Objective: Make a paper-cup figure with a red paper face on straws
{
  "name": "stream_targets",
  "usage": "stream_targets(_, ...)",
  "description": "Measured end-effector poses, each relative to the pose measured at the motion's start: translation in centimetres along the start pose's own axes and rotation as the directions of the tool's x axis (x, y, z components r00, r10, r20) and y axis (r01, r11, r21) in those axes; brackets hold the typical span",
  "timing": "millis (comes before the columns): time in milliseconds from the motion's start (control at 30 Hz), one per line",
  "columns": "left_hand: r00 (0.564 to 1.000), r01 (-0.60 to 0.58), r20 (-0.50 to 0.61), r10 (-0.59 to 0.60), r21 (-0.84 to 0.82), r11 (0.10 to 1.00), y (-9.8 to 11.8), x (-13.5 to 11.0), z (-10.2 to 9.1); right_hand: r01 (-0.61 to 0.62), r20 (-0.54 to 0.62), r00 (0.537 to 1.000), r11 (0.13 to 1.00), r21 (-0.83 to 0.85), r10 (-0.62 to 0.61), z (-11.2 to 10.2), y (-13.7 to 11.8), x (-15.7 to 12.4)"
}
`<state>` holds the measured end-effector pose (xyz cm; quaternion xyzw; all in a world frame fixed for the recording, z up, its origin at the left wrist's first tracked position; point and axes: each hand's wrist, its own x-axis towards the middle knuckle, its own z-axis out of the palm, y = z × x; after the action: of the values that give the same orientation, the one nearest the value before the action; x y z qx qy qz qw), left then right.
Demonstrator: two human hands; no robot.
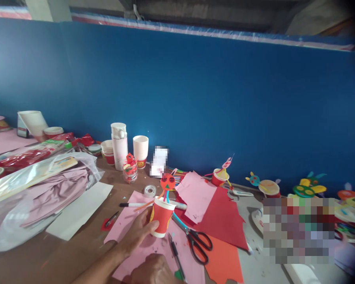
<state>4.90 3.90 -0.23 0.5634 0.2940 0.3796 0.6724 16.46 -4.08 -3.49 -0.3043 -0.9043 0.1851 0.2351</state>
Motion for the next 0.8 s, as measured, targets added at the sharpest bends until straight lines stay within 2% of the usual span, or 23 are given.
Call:
stream_targets(233, 0.999, -0.014, -0.047, 0.015, 0.019, 1.000, -0.1, -0.1, 0.1, -0.003, 0.047, 0.999, 1.000, -0.019, 0.004, 1.2, 0.4, 0.4)
stream_targets(467, 0.997, 0.045, -0.060, -0.043, 0.026, 0.999, -1.1, 0.2, -0.1, -0.011, 0.002, 1.000, 0.994, -0.105, 0.011, 1.0, 0.0, 0.6)
stream_targets(700, 0.993, 0.027, -0.115, -0.019, 0.067, 0.997, -1.4, 0.2, -0.1, -0.064, -0.049, 0.997, 0.986, -0.156, 0.057, 1.7, -0.1, 0.1)
stream_targets(800, 0.991, 0.012, -0.133, -0.005, 0.054, 0.998, -1.3, 0.2, 0.1, -0.086, -0.032, 0.996, 0.981, -0.177, 0.081, 1.5, -0.4, 0.1)
